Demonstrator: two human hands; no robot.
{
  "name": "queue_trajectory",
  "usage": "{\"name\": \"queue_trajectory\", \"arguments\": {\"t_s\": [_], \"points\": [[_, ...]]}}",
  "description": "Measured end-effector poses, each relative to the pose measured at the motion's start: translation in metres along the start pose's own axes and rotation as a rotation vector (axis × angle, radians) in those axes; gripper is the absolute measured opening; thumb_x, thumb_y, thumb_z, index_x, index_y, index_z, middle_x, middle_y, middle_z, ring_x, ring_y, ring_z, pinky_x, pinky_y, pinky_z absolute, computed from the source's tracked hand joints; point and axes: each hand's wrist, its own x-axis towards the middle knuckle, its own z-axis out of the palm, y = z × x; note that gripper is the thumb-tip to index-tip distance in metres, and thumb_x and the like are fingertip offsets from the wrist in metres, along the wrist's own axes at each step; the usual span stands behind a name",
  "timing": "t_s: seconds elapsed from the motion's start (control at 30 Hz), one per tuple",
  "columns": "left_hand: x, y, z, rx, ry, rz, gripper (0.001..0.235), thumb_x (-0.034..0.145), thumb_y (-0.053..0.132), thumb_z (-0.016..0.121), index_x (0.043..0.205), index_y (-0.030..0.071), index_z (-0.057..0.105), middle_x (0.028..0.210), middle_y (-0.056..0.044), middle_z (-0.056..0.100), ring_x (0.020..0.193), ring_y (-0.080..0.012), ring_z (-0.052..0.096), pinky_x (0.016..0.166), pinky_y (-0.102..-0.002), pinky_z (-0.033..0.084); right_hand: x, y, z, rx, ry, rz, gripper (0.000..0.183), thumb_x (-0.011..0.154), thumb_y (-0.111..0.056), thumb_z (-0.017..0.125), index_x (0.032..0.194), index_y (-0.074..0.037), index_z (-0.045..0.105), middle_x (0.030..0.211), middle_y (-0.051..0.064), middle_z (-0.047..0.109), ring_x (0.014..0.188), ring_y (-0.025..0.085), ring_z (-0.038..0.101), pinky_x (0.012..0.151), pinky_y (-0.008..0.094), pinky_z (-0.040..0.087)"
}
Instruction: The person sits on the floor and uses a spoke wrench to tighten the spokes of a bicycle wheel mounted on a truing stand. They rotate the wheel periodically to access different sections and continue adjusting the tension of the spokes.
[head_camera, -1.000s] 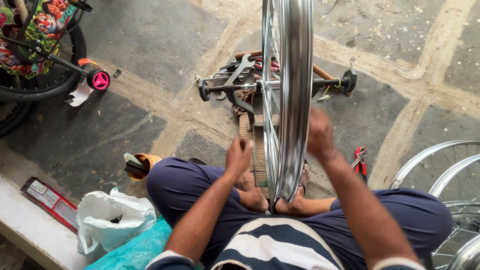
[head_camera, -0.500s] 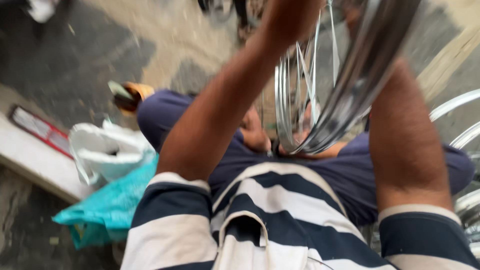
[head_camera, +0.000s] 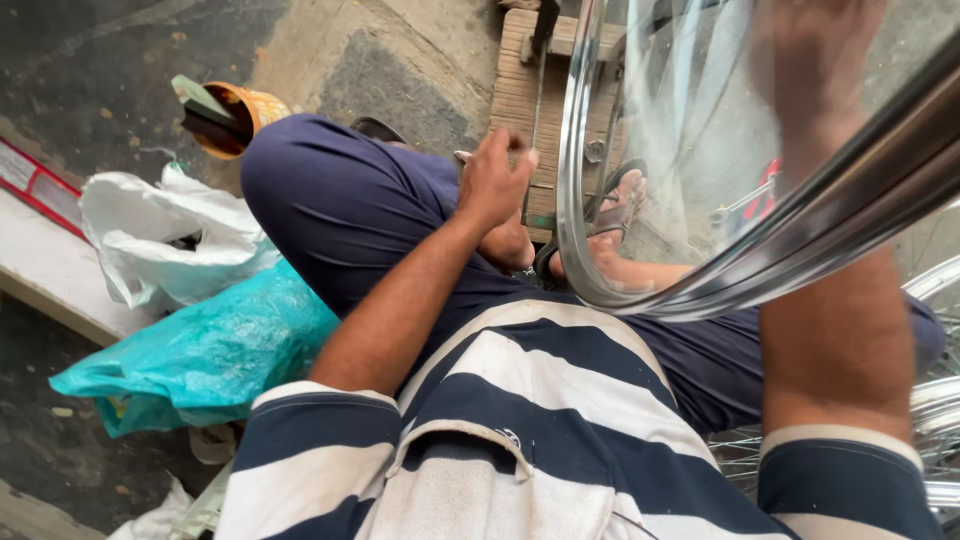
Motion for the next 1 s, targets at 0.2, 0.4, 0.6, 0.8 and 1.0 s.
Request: {"name": "queue_trajectory", "arguments": {"t_s": [0.2,0.4,0.6,0.8,1.0], "points": [[-0.008,-0.014,0.021,0.214,-0.144,-0.1,0.036,0.09,0.028,0.072,0.117,0.011,0.055,0.116,-0.018,0.064,0.118,-0.0406,0.054,0.102,-0.056,0.038,-0.105,-0.048,0.036,0.165,-0.015,-0.17,0.087,0.102,-0.043,0.067,0.156,0.005,0.02,0.161,0.03,0.023,0.148,0.043,0.025,0.108,0.052,0.044],[-0.006,-0.014,0.021,0.235,-0.13,-0.063,0.036,0.089,0.026,0.073,0.116,0.011,0.055,0.115,-0.019,0.062,0.117,-0.041,0.053,0.103,-0.058,0.036,-0.165,-0.135,0.048,0.609,-0.369,-0.174,0.117,0.082,-0.059,0.082,0.16,0.004,0.021,0.163,0.032,0.018,0.146,0.047,0.025,0.109,0.058,0.042],[-0.007,-0.011,0.019,0.239,-0.147,-0.061,0.034,0.09,0.025,0.071,0.115,0.009,0.054,0.113,-0.019,0.063,0.116,-0.0409,0.053,0.102,-0.057,0.036,-0.149,-0.169,0.045,0.305,-0.5,0.122,0.127,0.061,-0.076,0.08,0.156,-0.005,0.037,0.16,0.026,0.026,0.138,0.046,0.037,0.116,0.062,0.035],[-0.007,-0.01,0.016,0.231,-0.15,-0.048,0.034,0.09,0.025,0.071,0.115,0.009,0.053,0.111,-0.019,0.064,0.114,-0.0409,0.055,0.101,-0.057,0.035,-0.149,-0.157,0.062,0.39,-0.442,0.098,0.123,0.06,-0.077,0.083,0.151,-0.004,0.044,0.16,0.025,0.025,0.149,0.047,0.028,0.12,0.067,0.022],[-0.005,-0.002,0.017,0.198,-0.22,-0.22,0.035,0.093,0.031,0.067,0.118,0.011,0.053,0.115,-0.019,0.066,0.112,-0.0401,0.06,0.097,-0.056,0.041,-0.151,-0.147,0.071,0.432,-0.524,0.177,0.129,0.053,-0.069,0.086,0.158,-0.009,0.042,0.153,0.024,0.035,0.143,0.046,0.038,0.124,0.06,0.029]]}}
